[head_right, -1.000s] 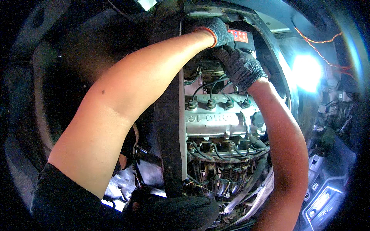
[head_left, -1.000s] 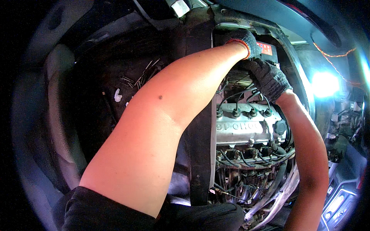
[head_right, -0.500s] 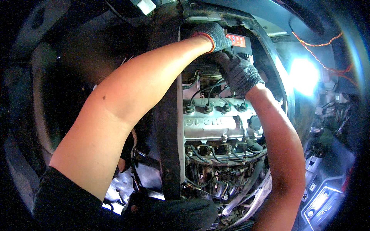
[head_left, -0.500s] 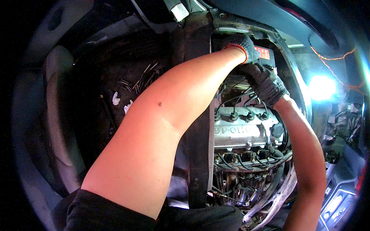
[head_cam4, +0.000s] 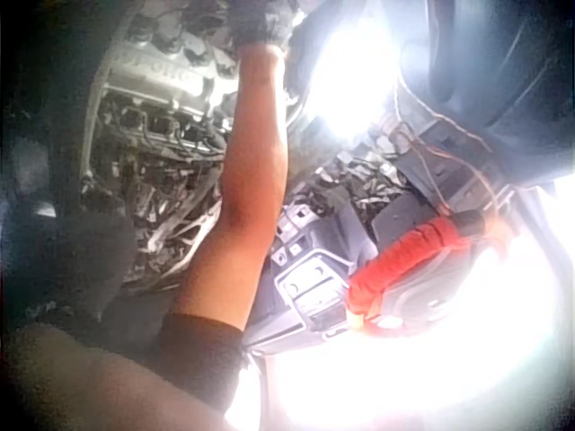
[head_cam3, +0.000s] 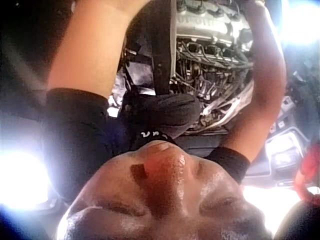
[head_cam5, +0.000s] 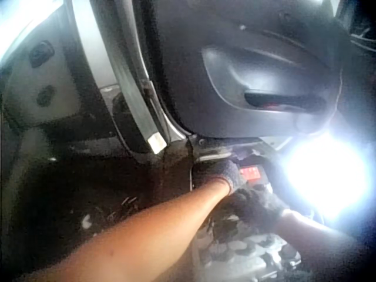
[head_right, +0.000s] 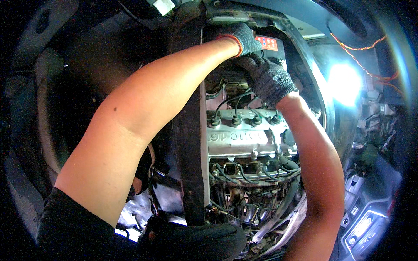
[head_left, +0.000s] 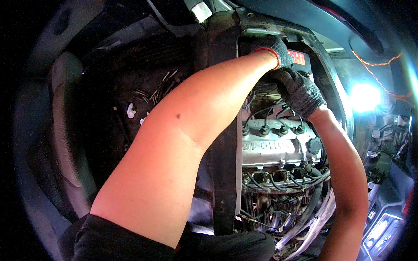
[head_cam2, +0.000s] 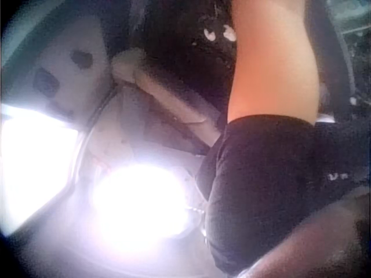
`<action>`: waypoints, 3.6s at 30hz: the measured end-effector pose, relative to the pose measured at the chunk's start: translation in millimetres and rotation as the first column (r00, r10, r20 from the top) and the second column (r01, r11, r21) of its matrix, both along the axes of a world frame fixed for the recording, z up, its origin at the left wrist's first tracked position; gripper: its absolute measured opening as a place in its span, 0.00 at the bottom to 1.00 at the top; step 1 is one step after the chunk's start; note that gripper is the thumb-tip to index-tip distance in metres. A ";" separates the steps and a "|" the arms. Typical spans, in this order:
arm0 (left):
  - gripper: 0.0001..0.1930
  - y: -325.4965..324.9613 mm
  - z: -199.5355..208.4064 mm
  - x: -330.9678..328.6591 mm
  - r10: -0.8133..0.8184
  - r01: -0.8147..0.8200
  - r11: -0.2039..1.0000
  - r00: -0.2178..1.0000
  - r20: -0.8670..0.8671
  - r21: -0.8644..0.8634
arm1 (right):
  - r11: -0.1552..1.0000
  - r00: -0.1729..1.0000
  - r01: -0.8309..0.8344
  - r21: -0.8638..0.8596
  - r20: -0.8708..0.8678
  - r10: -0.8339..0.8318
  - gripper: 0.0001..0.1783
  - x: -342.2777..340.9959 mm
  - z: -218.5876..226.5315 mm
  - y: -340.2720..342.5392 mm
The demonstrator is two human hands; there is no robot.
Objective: The person works on a car engine located in the trunk, using a wrench to tighten bolts on the battery terminals. They adjust the battery position and use a flashlight to illuminate the workspace.
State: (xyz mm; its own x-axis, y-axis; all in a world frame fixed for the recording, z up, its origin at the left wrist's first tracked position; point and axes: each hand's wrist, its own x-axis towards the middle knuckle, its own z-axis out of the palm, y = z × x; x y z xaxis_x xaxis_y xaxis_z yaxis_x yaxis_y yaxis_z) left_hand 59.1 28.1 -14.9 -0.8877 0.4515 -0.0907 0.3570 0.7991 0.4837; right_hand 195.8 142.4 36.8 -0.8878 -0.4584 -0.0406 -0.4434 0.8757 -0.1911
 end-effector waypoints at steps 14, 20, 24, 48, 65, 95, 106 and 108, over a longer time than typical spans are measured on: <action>0.33 4.1 -5.0 -3.4 -0.019 0.018 0.999 1.000 -0.025 -0.032 | 0.998 0.998 -0.051 0.034 -0.030 0.052 0.26 -3.6 -3.3 0.0; 0.33 0.1 -3.1 -3.5 -0.028 0.027 0.998 0.999 -0.020 -0.060 | 0.999 0.998 -0.039 0.014 0.039 0.038 0.26 -2.4 7.3 -6.4; 0.32 -1.4 3.4 0.2 -0.049 0.048 0.996 0.999 -0.019 -0.076 | 0.996 1.000 -0.011 0.086 0.029 0.009 0.26 3.1 13.7 -10.4; 0.31 -3.5 0.7 -3.4 -0.051 0.052 0.998 0.998 0.042 -0.030 | 0.997 0.997 -0.055 0.045 0.062 0.052 0.25 -8.3 2.7 -3.0; 0.30 -2.9 -2.3 0.4 0.004 -0.004 0.999 1.000 0.012 0.050 | 0.999 0.999 -0.043 0.026 0.033 0.042 0.26 -3.7 5.2 -4.9; 0.32 -3.3 2.4 2.0 0.021 -0.021 0.999 1.000 -0.022 -0.036 | 0.976 0.993 -0.048 0.211 -0.095 0.069 0.21 3.0 -2.0 -11.7; 0.30 -15.1 29.1 8.8 -0.016 0.018 1.000 0.997 0.077 -0.019 | 0.997 0.993 -0.054 0.058 -0.103 0.060 0.21 2.7 1.0 -10.7; 0.29 -17.4 35.9 11.8 -0.007 0.007 1.000 0.990 0.137 -0.005 | 0.992 1.000 0.004 0.129 -0.007 -0.003 0.20 2.0 5.0 -13.8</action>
